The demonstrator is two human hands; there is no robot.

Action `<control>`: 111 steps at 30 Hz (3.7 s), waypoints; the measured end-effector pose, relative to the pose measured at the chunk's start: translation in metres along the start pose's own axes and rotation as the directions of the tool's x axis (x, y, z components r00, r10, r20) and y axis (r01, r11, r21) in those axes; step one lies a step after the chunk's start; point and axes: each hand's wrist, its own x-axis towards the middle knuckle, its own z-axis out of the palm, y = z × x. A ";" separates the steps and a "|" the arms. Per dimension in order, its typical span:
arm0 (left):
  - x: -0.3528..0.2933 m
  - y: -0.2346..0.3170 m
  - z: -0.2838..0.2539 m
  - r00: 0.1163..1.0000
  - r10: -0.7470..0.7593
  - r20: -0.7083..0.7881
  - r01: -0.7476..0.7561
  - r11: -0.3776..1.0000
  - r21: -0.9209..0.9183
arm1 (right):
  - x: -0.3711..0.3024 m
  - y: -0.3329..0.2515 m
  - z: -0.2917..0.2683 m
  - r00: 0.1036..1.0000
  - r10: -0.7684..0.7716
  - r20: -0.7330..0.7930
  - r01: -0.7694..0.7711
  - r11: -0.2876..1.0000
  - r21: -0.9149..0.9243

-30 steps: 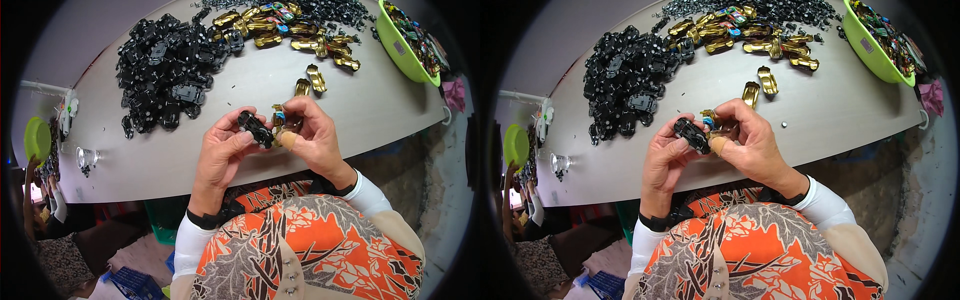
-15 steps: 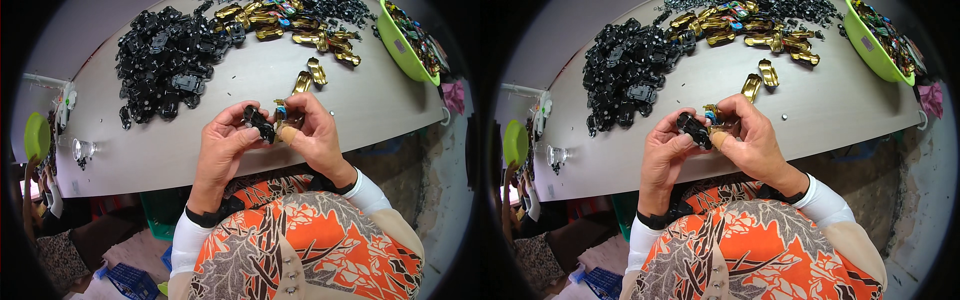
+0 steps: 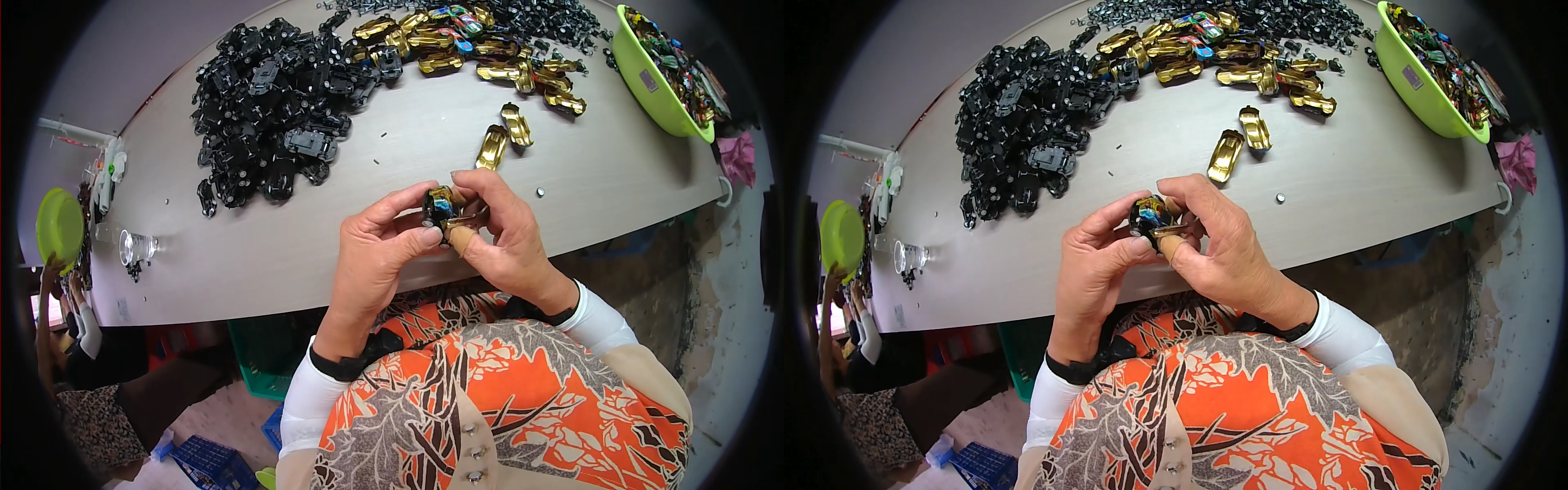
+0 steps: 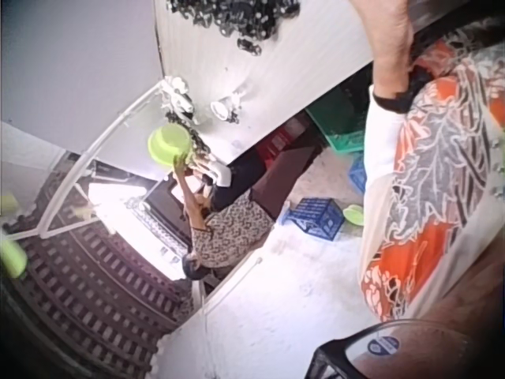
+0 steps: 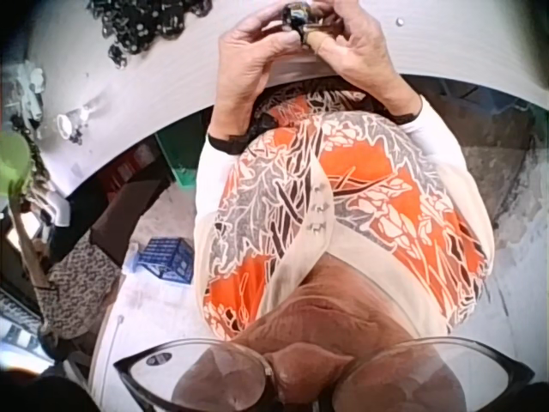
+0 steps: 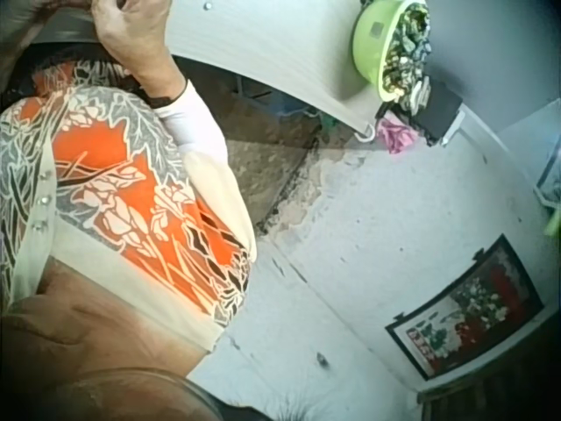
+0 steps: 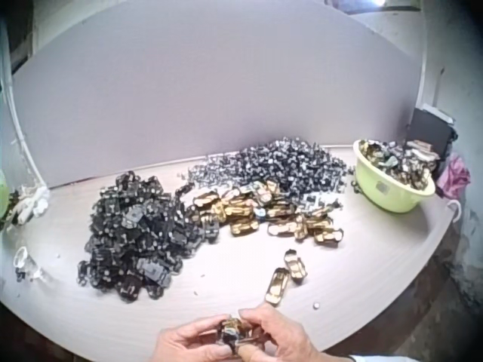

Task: The person assembles small toy cars by hand at a workbench. They pick up black chassis and gold-colored bodies, align the parts, and press them together to form complete units. The person handles the components one at a time, repeatedly performing the same assembly motion throughout the clip.

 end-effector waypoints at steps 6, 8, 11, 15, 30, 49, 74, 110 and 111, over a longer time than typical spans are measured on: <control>0.000 -0.004 -0.004 1.000 0.004 0.006 -0.005 1.000 0.016 | 0.004 -0.003 0.001 0.995 -0.085 0.050 0.089 0.993 -0.077; 0.001 -0.006 -0.005 1.000 0.011 0.007 -0.011 1.000 0.007 | 0.004 -0.001 0.002 0.993 -0.104 0.060 0.110 0.989 -0.096; 0.000 -0.007 -0.005 1.000 0.029 -0.005 -0.029 0.999 0.042 | 0.006 -0.004 -0.001 0.990 -0.087 0.111 0.103 0.984 -0.145; 0.000 -0.011 -0.007 0.998 0.055 0.023 -0.058 0.982 0.180 | 0.008 -0.001 -0.002 0.987 -0.112 0.114 0.131 0.976 -0.172; 0.000 -0.009 -0.010 0.978 -0.178 0.112 0.184 0.982 -0.052 | 0.010 0.009 -0.025 0.965 0.260 0.029 -0.261 0.946 0.193; -0.002 -0.016 -0.014 0.986 -0.151 0.072 0.152 0.988 -0.017 | 0.004 0.016 -0.018 0.947 0.280 0.158 -0.311 0.922 0.230; -0.013 -0.006 -0.011 0.976 -0.198 0.095 0.133 0.878 0.459 | -0.001 0.016 -0.031 0.831 0.287 0.476 -0.475 0.812 0.340; -0.013 -0.010 -0.011 0.974 -0.157 -0.162 0.159 0.987 0.002 | -0.011 0.004 -0.023 0.857 0.449 0.254 -0.511 0.803 0.306; -0.013 -0.012 -0.014 0.974 -0.164 -0.158 0.164 0.986 -0.012 | -0.010 0.004 -0.024 0.855 0.452 0.253 -0.514 0.802 0.306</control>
